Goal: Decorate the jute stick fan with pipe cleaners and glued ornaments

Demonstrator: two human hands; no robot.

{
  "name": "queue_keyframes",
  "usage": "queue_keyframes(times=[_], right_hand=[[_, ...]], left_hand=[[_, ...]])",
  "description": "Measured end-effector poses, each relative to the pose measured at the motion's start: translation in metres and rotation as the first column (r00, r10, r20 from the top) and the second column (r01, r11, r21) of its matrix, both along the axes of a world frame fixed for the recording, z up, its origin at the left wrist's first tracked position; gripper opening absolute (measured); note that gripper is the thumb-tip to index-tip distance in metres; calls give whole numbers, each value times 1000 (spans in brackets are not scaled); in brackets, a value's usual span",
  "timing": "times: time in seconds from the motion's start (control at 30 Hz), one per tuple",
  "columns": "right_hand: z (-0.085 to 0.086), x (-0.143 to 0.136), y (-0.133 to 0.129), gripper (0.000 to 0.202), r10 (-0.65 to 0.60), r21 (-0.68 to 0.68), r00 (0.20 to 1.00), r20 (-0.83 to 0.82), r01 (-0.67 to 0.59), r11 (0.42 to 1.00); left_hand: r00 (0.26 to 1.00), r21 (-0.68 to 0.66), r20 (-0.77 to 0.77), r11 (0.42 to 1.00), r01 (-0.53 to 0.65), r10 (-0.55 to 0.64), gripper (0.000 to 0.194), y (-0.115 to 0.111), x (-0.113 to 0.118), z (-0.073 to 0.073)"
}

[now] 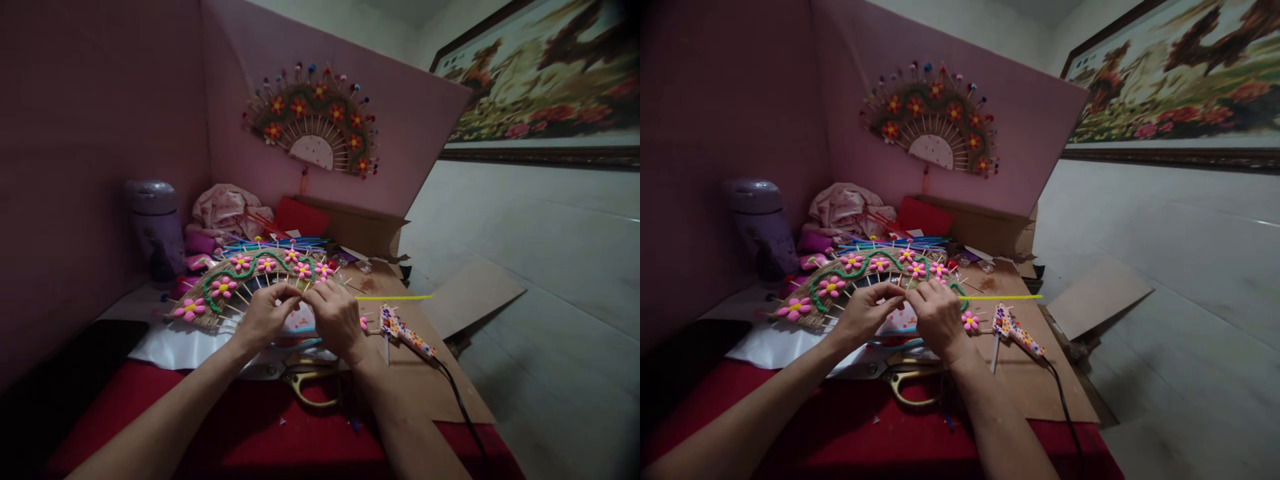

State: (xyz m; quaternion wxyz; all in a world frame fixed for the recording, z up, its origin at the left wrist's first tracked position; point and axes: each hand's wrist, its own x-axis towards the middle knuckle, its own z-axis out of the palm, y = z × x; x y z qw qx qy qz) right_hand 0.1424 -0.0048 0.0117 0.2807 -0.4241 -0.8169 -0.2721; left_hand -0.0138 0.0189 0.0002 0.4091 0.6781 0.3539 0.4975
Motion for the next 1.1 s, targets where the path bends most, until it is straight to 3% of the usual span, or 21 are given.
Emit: queue_keyframes(times=[0.17,0.3,0.37,0.47,0.57,0.63,0.7,0.87,1.1], right_hand=[[4,5,3,19,52,6,997,65,-52,999],[4,6,1,19,100,-33,995,-6,-100,994],[3,4,0,18,105,-45,991,-82,-109,993],[-2,-5,-3,15,100,-49,972,-212,-113,992],[-7,-15,-6,16,93,-37,949,-300,-109,993],[-9,-18,-7,17,80,-36,942,-325,-97,995],[-8,-17,-7,17,55,-39,949,-311,-70,997],[-3,-6,-2,15,-11,10,983,-182,13,1000],[0,2,0,14,80,-13,984,-158,-83,996]], left_hand=[[987,116,-161,993,7,12,15,-1,-3,0],[979,121,-203,992,30,-5,13,-1,-3,1],[991,67,-132,998,5,4,11,-2,-1,0],[994,-148,109,989,-4,20,15,-6,6,1],[930,-351,363,933,82,55,21,-12,12,3],[897,-392,436,912,120,69,24,-14,13,5],[910,-371,410,922,109,57,25,-13,12,5],[987,-212,159,977,15,19,17,-5,5,4],[996,-172,78,983,64,-51,13,-5,1,12]])
